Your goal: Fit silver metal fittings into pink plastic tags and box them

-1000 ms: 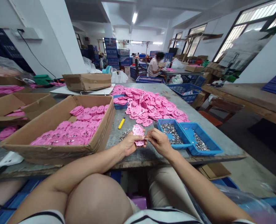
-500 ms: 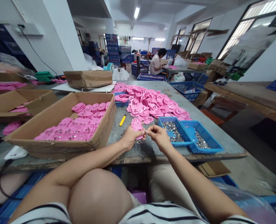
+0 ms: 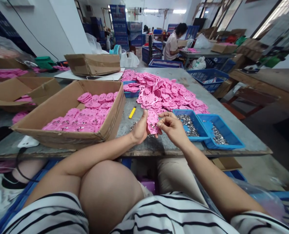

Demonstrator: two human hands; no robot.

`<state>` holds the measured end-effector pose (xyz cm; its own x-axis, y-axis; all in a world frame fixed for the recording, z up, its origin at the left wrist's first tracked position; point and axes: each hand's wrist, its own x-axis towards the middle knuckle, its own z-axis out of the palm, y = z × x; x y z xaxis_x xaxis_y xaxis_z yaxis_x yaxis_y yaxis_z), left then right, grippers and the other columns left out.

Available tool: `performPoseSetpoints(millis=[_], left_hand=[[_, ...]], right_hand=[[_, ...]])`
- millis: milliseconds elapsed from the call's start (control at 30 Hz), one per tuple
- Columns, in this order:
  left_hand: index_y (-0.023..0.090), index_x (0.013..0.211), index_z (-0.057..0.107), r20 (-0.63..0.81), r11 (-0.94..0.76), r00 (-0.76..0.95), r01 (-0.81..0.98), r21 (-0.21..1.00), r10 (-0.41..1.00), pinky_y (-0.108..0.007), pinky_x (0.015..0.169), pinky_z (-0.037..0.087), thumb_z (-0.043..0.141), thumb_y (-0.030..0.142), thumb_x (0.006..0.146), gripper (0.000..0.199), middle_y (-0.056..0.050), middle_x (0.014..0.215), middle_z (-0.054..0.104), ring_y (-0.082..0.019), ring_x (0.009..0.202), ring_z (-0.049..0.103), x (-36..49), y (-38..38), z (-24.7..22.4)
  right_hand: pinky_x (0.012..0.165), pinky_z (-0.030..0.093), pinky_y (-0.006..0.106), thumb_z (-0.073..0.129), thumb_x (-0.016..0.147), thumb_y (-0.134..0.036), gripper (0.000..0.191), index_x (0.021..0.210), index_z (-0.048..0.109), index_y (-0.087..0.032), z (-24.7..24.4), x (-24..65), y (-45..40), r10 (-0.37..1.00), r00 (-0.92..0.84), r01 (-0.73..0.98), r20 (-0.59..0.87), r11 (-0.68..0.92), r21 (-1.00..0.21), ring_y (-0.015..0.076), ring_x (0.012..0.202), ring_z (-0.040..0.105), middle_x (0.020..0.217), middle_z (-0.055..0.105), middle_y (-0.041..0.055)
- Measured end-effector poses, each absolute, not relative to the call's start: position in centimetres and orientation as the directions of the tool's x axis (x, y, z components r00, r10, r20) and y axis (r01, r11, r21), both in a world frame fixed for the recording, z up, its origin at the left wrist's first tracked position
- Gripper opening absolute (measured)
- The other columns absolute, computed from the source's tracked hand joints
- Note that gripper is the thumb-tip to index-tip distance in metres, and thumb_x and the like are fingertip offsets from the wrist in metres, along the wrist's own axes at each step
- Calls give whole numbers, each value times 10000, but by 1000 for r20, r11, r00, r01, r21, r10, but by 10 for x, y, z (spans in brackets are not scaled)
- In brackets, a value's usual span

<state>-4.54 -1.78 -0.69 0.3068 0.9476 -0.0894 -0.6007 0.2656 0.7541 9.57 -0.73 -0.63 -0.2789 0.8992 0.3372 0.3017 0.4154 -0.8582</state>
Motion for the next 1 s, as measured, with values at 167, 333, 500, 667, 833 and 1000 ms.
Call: performPoseSetpoints(millis=[167, 333, 500, 667, 833, 1000], left_hand=[[127, 1153, 601, -105, 297, 329, -616, 729, 939, -203, 470, 466, 349, 648, 893, 634, -68, 706, 665, -174, 645, 655, -45, -19, -5], [119, 1229, 568, -91, 284, 344, -568, 773, 935, -211, 483, 463, 307, 661, 896, 688, -85, 763, 687, -189, 694, 666, -45, -20, -3], [99, 1237, 555, -103, 302, 365, -544, 783, 925, -219, 483, 459, 269, 627, 923, 677, -95, 762, 687, -200, 712, 668, -45, -22, -2], [119, 1173, 576, -99, 301, 370, -542, 785, 924, -200, 457, 443, 256, 628, 922, 651, -78, 734, 674, -181, 675, 665, -45, -21, -5], [133, 1125, 575, -91, 305, 399, -516, 800, 913, -210, 446, 451, 237, 688, 884, 693, -94, 777, 692, -173, 617, 665, -47, -19, -11], [132, 1142, 557, -78, 302, 404, -528, 793, 911, -239, 482, 494, 310, 719, 851, 700, -96, 773, 701, -189, 634, 679, -50, -20, -11]], right_hand=[[585, 531, 318, 653, 777, -380, 272, 616, 609, -164, -6, 95, -8, 908, -303, 298, 290, 379, -876, 155, 749, 567, 1054, 527, 93], [616, 528, 297, 643, 789, -350, 261, 594, 609, -179, -5, 94, -7, 886, -326, 324, 328, 431, -842, 178, 846, 565, 950, 540, 75], [575, 512, 291, 644, 787, -334, 238, 614, 607, -176, -4, 95, -8, 891, -330, 350, 313, 423, -836, 146, 746, 564, 989, 539, 77], [494, 454, 253, 682, 729, -298, 160, 715, 577, -179, -16, 90, -8, 906, -235, 331, 351, 414, -848, 71, 551, 475, 1000, 560, 63], [532, 442, 265, 652, 731, -462, 285, 773, 532, -208, -16, 101, -2, 957, -182, 234, 225, 265, -935, 103, 545, 501, 765, 580, 1], [610, 421, 280, 636, 730, -323, 154, 783, 572, -194, 4, 185, 39, 954, 155, 465, 258, 160, -871, 133, 633, 515, 743, 599, 23]])
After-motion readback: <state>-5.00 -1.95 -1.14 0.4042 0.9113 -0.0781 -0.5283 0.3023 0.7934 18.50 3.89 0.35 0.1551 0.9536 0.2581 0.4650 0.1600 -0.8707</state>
